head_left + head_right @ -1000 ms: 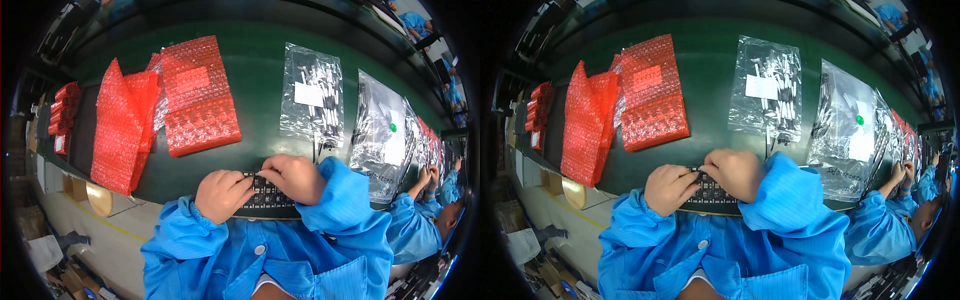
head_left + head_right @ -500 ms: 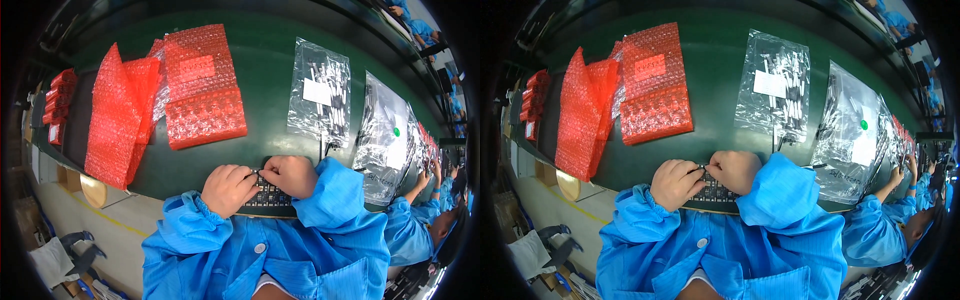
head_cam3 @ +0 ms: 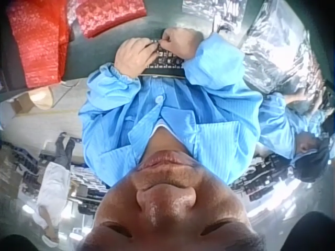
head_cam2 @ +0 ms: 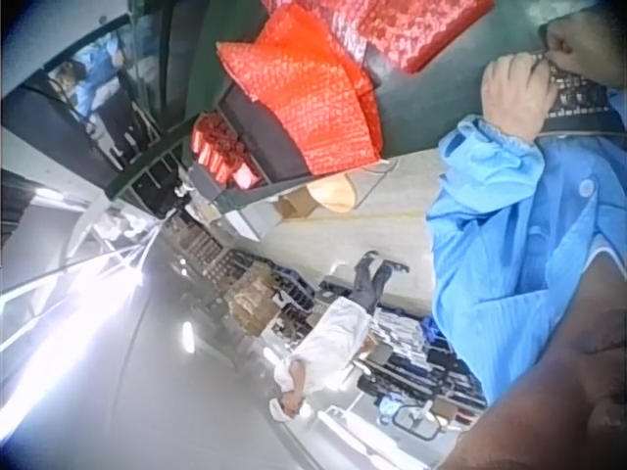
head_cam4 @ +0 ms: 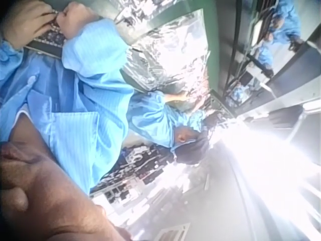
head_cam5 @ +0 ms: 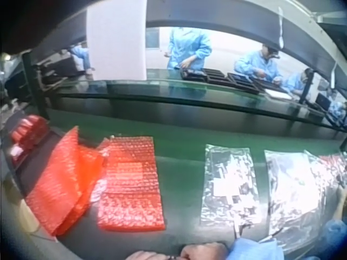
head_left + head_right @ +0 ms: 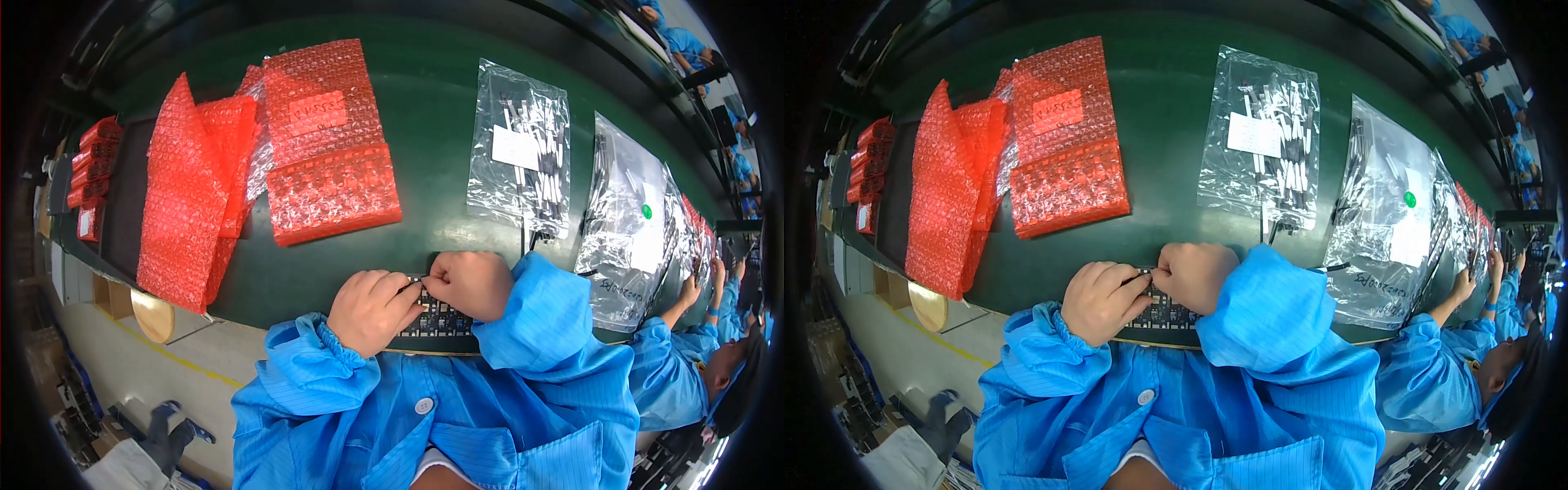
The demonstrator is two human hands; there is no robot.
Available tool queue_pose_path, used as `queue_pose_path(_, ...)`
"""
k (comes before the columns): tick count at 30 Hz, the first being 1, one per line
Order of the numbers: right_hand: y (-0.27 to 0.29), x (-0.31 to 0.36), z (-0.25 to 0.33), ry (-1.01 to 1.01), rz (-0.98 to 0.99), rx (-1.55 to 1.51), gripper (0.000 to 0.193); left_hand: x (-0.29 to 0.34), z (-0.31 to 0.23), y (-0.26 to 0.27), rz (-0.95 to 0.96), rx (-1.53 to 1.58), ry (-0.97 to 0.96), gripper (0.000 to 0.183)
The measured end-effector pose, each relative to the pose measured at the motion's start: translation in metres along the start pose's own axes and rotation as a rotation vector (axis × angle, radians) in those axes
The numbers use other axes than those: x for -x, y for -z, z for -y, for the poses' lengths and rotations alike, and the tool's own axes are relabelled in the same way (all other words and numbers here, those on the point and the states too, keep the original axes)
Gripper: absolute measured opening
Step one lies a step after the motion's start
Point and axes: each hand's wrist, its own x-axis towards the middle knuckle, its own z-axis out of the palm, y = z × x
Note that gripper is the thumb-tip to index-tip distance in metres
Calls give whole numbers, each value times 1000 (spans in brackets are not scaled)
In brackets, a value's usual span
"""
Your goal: The person connects ribbon cables to small circuit boards by hand at an assembly line workbench.
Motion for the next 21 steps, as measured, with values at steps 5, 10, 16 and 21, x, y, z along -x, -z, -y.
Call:
queue_pose_path(5, 2, -4, 0, -7, 54, 14, 15, 0, 0, -1, 14, 2, -3, 30)
queue_pose_path(10, 5, -3, 1, -10, 70, -4, 16, 1, -1, -1, 13, -11, 1, 30)
queue_pose_path(16, 4, -4, 4, -28, 71, 2, 16, -1, -1, -1, 18, -16, 2, 29)
queue_pose_path(21, 6, -6, 6, -37, 95, 34, 15, -3, -1, 1, 41, -9, 10, 29)
